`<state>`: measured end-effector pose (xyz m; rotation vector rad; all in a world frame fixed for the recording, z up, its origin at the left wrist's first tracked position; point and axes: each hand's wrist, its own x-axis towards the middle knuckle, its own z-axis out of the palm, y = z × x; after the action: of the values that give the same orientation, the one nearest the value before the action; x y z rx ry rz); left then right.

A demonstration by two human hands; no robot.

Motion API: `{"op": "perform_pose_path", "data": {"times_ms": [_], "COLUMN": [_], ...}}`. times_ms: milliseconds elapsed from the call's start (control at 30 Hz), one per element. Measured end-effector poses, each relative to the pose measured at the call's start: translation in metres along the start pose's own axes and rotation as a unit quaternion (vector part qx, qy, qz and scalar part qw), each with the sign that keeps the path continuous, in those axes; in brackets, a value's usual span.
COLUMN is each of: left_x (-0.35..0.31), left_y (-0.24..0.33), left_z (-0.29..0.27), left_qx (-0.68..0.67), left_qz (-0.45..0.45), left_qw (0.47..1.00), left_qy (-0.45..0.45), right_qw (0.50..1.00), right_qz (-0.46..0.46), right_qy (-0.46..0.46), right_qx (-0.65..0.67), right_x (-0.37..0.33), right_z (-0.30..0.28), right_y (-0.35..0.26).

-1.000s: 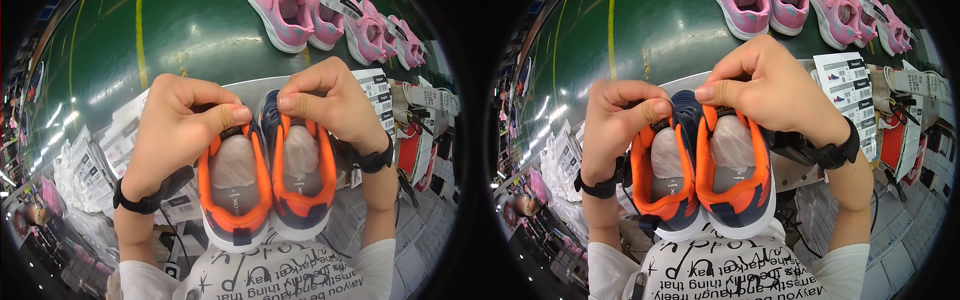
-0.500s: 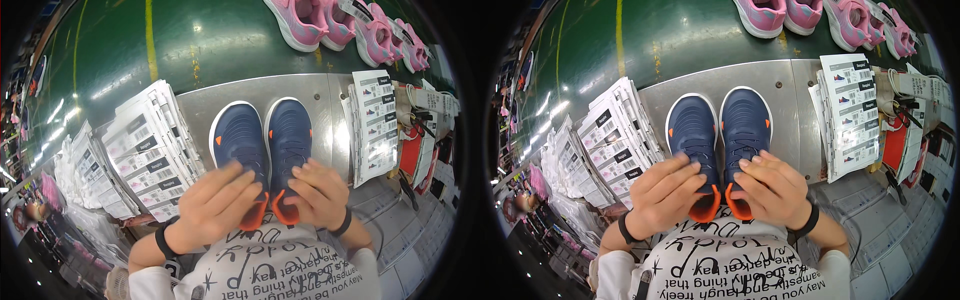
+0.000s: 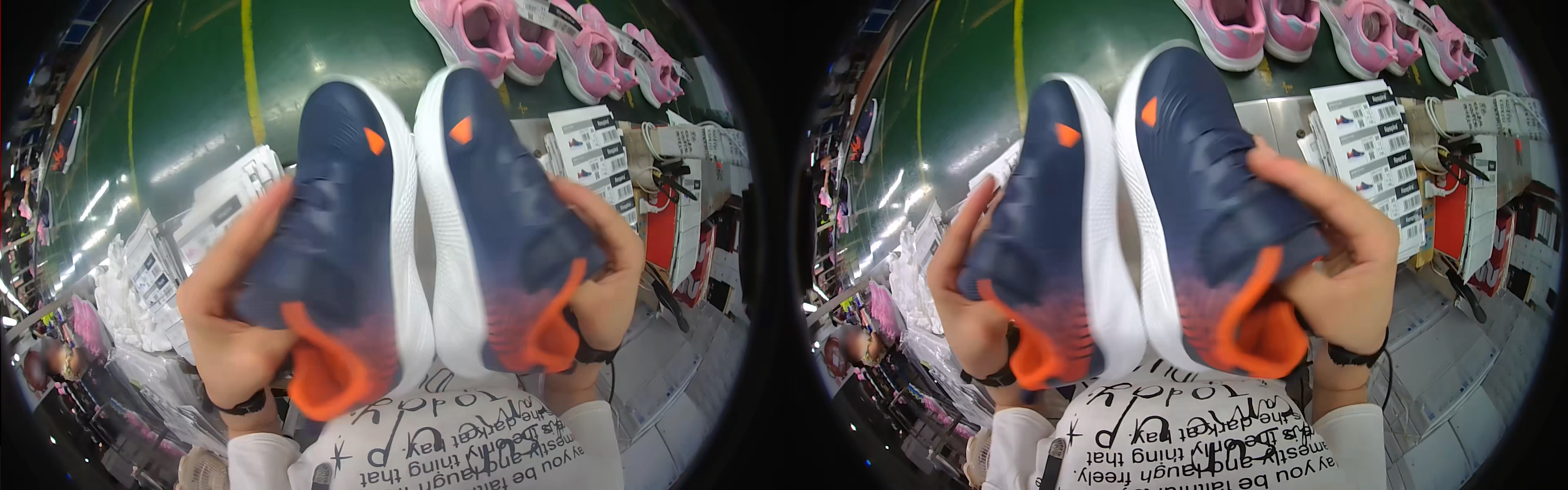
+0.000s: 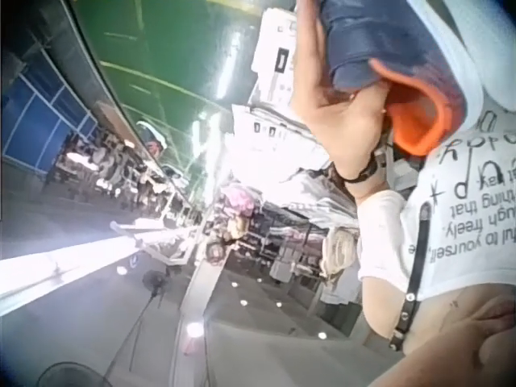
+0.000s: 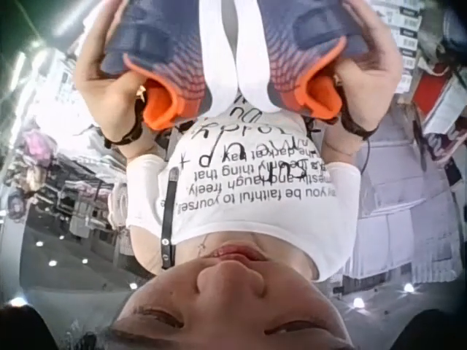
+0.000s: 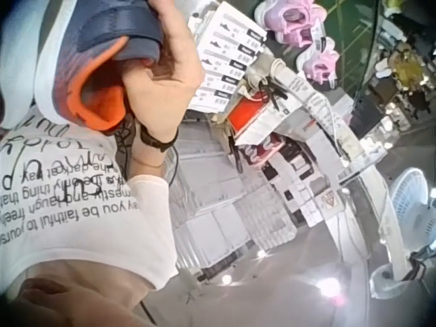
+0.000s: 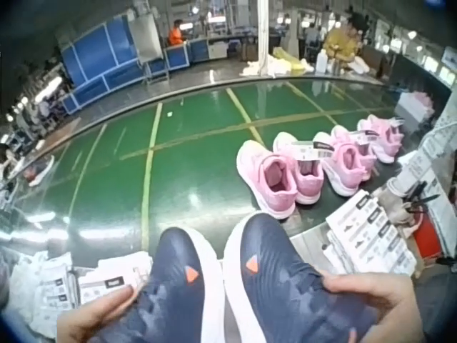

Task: The person picks up pairs of shoes, pulls back the tongues, and turns them over to inspect the soles. They flip through a stack of labels to find the correct ones, peel them off, and attach them to the shoes before placing the pairs on the conveyor belt.

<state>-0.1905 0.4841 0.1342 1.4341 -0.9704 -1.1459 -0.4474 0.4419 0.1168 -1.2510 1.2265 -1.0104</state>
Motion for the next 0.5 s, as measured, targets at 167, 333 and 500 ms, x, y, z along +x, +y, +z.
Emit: {"op": "perform_pose_path", "data": {"times_ms": [167,333,500], "left_x": [-0.027,0.008,0.033], "left_y": [-0.005,-0.041,-0.064], "left_z": [0.012,0.031,-0.100], "left_qx": [-0.112,-0.202,-0.277], "left_qz": [-0.023,-0.084,-0.091], "left_qw": [0.984,0.966,0.950], "left_qy": [0.134,0.137,0.113], "right_qw": [0.924,0.903,0.728], "right_qz": [0.110,0.096,0.179], "right_qy": [-0.047,-0.059,-0.228], "right_qx": [0.363,0.414,0.621], "right_x": [-0.014,-0.010,0.051], "right_z": [0.028,0.041,0.027], "right_y": [0.076,0.064,0.082]}}
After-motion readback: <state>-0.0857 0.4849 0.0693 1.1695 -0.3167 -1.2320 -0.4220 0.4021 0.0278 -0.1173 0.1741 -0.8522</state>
